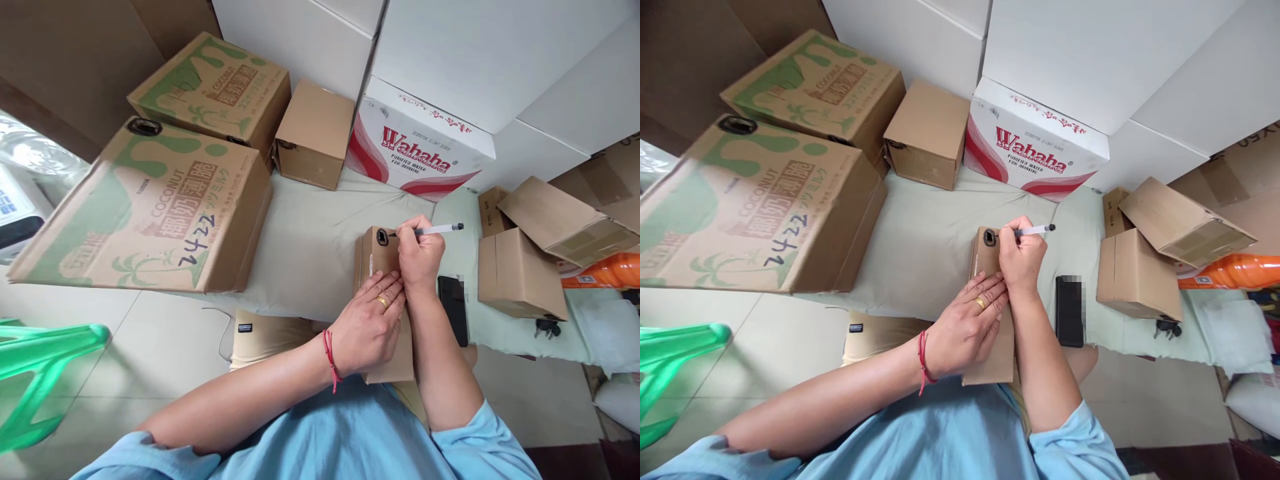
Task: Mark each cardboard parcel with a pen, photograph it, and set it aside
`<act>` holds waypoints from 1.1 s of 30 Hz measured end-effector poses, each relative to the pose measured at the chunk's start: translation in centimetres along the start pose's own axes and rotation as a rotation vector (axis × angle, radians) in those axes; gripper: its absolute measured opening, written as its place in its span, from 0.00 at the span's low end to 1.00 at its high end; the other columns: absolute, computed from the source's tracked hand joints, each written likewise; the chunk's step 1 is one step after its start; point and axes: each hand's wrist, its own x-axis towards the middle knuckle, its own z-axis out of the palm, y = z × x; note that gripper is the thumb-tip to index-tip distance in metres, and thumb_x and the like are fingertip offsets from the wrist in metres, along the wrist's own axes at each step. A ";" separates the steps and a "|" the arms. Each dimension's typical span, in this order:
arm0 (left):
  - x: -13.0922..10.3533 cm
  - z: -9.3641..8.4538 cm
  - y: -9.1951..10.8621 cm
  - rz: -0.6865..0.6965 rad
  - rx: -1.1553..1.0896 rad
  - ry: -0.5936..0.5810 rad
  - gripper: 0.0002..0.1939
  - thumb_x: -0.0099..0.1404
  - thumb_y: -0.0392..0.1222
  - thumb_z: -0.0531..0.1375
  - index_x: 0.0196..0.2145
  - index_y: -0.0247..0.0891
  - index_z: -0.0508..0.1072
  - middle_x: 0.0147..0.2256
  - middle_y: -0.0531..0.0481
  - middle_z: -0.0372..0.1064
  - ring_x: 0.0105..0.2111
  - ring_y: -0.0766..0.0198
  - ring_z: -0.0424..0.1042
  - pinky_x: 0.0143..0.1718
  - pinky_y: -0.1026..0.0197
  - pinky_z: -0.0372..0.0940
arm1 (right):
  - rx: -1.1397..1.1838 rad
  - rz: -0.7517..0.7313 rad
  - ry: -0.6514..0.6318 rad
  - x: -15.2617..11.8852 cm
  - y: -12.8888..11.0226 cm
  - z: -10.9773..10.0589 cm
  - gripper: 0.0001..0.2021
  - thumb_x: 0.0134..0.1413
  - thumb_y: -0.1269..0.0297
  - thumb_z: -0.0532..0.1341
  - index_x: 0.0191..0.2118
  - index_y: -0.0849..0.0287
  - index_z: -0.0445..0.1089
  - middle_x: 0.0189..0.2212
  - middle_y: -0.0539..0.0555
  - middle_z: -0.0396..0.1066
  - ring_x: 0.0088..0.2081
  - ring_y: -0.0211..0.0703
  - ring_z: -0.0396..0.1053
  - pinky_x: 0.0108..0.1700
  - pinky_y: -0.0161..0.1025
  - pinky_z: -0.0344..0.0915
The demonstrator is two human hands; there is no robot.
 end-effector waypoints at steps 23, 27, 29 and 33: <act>-0.1 0.2 -0.1 0.019 -0.009 0.010 0.25 0.73 0.34 0.54 0.63 0.21 0.74 0.64 0.26 0.74 0.70 0.41 0.70 0.73 0.35 0.65 | 0.044 0.016 -0.114 0.5 0.0 0.3 0.05 0.56 0.64 0.60 0.29 0.54 0.69 0.21 0.42 0.65 0.24 0.37 0.62 0.31 0.36 0.59; 0.1 0.0 0.0 0.022 -0.001 0.041 0.23 0.73 0.34 0.54 0.60 0.20 0.75 0.62 0.26 0.76 0.68 0.41 0.72 0.72 0.37 0.67 | 0.019 0.020 -0.106 0.5 0.0 0.4 0.05 0.56 0.63 0.60 0.30 0.54 0.69 0.21 0.42 0.64 0.24 0.36 0.61 0.31 0.36 0.58; 0.2 0.0 0.0 0.025 0.004 0.050 0.23 0.73 0.34 0.54 0.60 0.20 0.76 0.61 0.26 0.76 0.67 0.41 0.74 0.72 0.37 0.67 | -0.013 0.023 -0.092 0.5 -0.1 0.4 0.05 0.56 0.63 0.60 0.30 0.54 0.69 0.20 0.42 0.64 0.23 0.36 0.60 0.30 0.36 0.57; 0.2 -0.1 0.0 0.027 0.008 0.057 0.22 0.73 0.34 0.54 0.58 0.20 0.77 0.61 0.26 0.77 0.66 0.41 0.75 0.72 0.38 0.67 | -0.079 -0.005 -0.032 0.4 -0.6 0.2 0.06 0.53 0.64 0.59 0.26 0.54 0.66 0.19 0.41 0.60 0.23 0.35 0.56 0.29 0.35 0.55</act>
